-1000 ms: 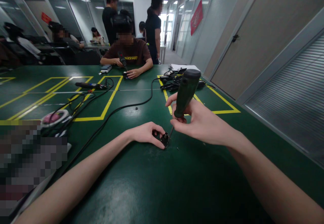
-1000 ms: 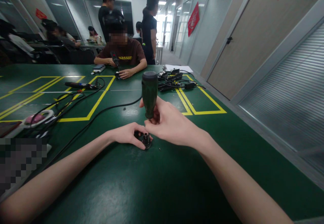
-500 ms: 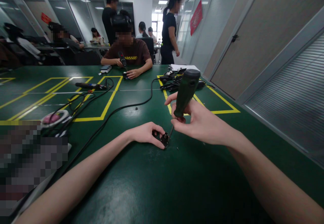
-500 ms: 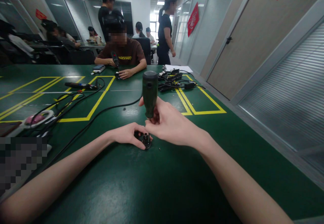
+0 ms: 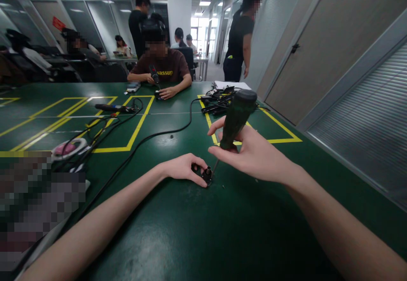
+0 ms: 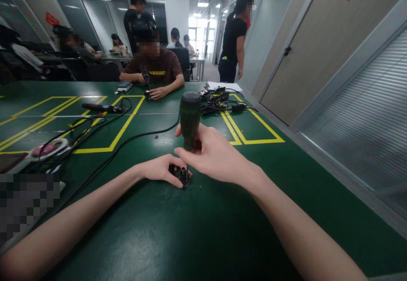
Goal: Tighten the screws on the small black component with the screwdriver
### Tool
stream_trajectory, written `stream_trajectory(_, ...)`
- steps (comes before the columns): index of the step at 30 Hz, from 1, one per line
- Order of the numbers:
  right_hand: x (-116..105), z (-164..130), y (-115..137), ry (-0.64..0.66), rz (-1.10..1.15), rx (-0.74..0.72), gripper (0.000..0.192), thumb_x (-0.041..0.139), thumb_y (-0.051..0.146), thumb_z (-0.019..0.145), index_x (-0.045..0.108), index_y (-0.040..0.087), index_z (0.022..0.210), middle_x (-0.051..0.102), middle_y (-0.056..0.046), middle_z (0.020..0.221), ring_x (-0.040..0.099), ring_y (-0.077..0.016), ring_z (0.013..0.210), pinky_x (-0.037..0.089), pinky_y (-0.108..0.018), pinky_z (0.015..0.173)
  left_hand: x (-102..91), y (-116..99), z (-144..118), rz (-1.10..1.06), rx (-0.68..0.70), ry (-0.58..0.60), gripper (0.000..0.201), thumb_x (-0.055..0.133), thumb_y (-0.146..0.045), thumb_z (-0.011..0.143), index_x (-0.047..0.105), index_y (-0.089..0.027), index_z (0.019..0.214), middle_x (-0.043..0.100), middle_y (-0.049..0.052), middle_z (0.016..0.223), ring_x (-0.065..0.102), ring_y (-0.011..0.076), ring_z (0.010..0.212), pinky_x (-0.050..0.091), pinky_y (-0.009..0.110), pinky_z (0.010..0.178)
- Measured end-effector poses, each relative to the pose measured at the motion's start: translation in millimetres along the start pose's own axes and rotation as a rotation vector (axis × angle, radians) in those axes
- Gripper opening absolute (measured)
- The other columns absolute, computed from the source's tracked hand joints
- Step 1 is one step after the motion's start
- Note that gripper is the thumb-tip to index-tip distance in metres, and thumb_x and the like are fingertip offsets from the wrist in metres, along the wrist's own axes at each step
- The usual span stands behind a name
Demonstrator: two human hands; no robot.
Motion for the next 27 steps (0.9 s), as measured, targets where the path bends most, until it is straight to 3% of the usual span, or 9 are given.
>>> stream_trajectory(6,0.3,1.5,-2.3,-0.023,0.006,-0.021,0.019,0.065,0.022,0.085,0.062,0.020,0.104,0.055,0.004,0.073,0.050,-0.0126,0.060,0.043,-0.028,0.059,0.3,0.2,0.0,-0.015,-0.015,0.007,0.038,0.092,-0.042,0.069,0.082,-0.019,0.097,0.078,0.004,0.096,0.067,0.0197,0.089,0.049,0.029,0.082)
stream_trajectory(27,1.5,1.9,-2.8,-0.001,0.046,-0.004,0.027,0.062,0.016,0.081,0.061,0.020,0.108,0.056,0.004,0.075,0.053,-0.0133,0.062,0.043,-0.027,0.059,-0.4,1.7,-0.1,0.003,-0.007,0.017,0.037,0.091,-0.043,0.070,0.082,-0.018,0.095,0.076,0.003,0.092,0.067,0.0192,0.087,0.048,0.028,0.081)
Point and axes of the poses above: each hand's wrist, its own z-axis towards the middle knuckle, its own x-axis out of the palm, y = z × x, the point moved 2 cm from there along z, towards the middle knuckle
